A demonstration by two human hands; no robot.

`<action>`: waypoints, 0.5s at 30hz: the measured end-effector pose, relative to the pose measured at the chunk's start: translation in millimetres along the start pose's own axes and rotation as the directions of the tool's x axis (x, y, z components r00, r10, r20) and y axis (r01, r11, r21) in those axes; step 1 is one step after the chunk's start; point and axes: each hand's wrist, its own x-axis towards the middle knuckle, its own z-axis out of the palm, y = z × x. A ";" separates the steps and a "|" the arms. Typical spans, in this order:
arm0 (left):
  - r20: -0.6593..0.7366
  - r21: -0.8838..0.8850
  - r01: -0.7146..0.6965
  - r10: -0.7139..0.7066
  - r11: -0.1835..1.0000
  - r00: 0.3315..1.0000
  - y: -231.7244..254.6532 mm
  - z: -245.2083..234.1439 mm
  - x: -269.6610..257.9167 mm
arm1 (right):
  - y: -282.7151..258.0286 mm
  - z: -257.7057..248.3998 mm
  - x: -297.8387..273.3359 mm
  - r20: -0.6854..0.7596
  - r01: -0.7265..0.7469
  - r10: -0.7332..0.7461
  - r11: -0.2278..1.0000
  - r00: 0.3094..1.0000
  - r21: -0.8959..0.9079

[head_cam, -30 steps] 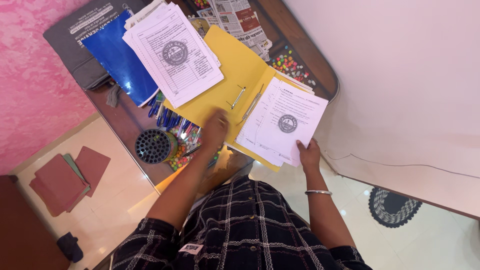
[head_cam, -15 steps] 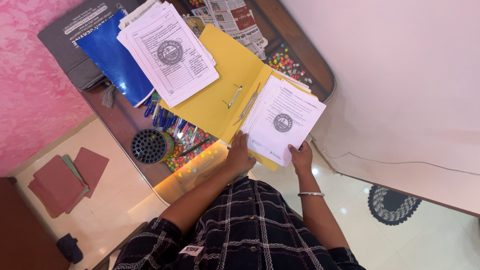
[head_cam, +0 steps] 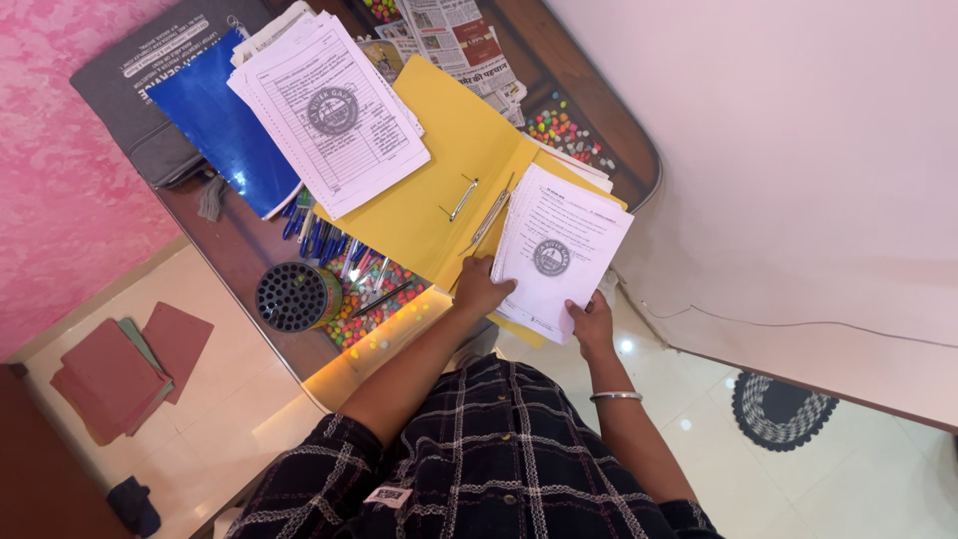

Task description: The person organizes stationery and documents on a glass table. They arrange pens in a holder, sort small books and notepads, and open several colored file folders to remove and stack papers. The person then closes the folders and places them in a pile.

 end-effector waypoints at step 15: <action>-0.007 -0.496 -0.293 0.334 0.817 0.943 -33.2 -87.1 25.8 | -12.4 5.7 -1.5 0.017 -0.066 0.069 0.990 0.997 -0.128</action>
